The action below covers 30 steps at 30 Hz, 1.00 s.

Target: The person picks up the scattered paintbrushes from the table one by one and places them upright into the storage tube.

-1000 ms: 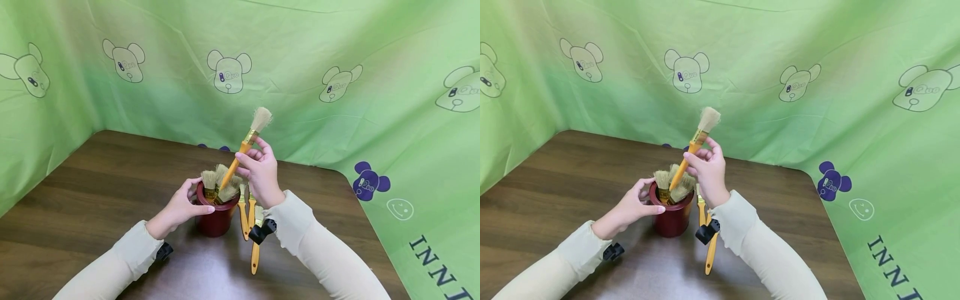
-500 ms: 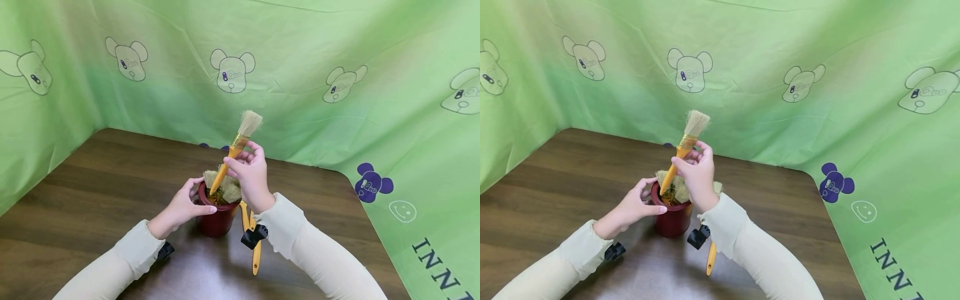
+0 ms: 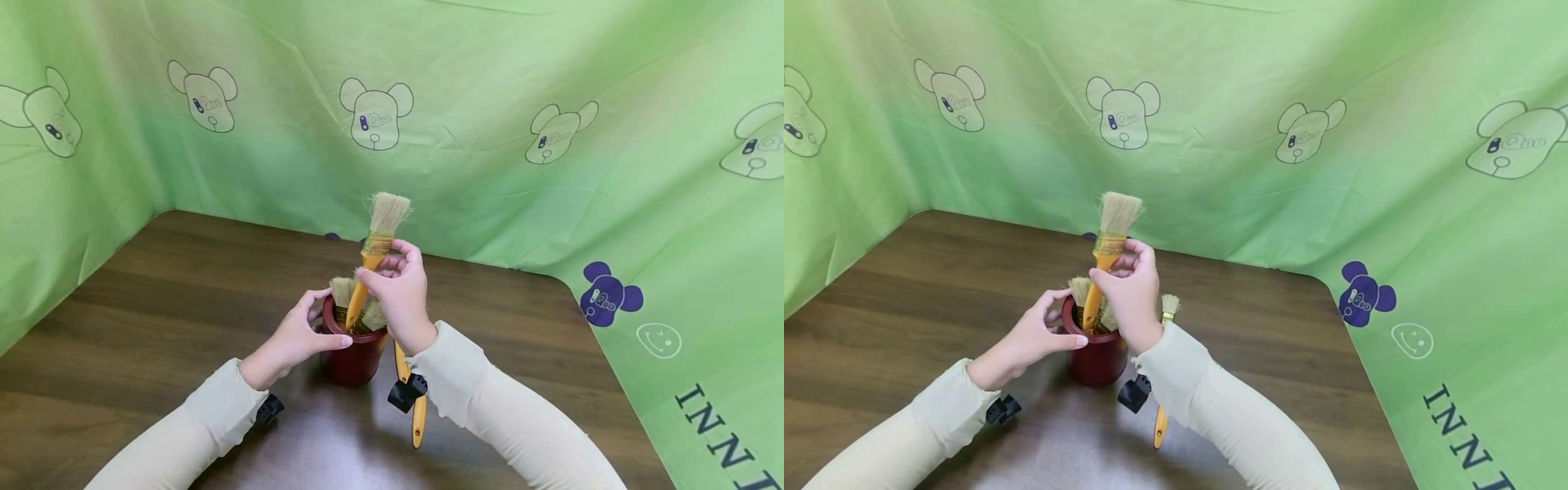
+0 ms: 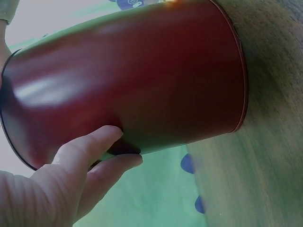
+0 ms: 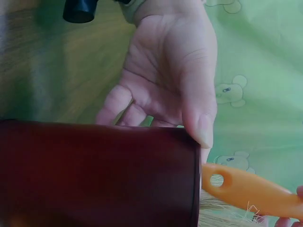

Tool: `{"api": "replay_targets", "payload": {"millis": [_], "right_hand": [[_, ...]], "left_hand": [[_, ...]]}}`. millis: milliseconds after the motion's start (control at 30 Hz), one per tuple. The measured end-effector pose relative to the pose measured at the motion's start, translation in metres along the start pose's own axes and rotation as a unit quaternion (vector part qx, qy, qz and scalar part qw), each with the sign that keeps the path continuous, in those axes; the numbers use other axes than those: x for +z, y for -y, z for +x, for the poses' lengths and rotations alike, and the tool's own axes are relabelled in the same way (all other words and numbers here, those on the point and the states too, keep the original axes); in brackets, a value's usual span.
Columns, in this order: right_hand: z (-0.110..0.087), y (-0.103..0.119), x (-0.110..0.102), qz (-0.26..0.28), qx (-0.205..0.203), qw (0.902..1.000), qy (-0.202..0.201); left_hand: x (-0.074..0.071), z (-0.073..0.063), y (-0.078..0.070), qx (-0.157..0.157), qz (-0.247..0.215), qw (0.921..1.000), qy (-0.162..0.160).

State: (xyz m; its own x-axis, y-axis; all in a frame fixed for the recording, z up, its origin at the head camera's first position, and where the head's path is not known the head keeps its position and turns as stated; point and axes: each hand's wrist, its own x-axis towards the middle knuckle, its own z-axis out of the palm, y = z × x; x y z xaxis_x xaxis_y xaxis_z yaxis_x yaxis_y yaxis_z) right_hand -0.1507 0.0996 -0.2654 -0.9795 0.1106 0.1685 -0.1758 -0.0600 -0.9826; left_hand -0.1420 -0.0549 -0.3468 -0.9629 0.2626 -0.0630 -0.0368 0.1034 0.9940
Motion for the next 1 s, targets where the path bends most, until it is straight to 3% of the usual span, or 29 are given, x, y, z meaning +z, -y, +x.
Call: {"api": "replay_targets", "payload": {"millis": [633,1000], "right_hand": [[0.002,-0.003,-0.001,-0.050,-0.007,0.9987,0.009],[0.007,-0.009,-0.010,-0.053,0.023,0.9980,0.027]], "left_hand": [[-0.001,-0.001,-0.001,0.003,0.000,1.0000,0.000],[0.000,0.000,0.000,-0.003,-0.008,1.0000,0.002]]}}
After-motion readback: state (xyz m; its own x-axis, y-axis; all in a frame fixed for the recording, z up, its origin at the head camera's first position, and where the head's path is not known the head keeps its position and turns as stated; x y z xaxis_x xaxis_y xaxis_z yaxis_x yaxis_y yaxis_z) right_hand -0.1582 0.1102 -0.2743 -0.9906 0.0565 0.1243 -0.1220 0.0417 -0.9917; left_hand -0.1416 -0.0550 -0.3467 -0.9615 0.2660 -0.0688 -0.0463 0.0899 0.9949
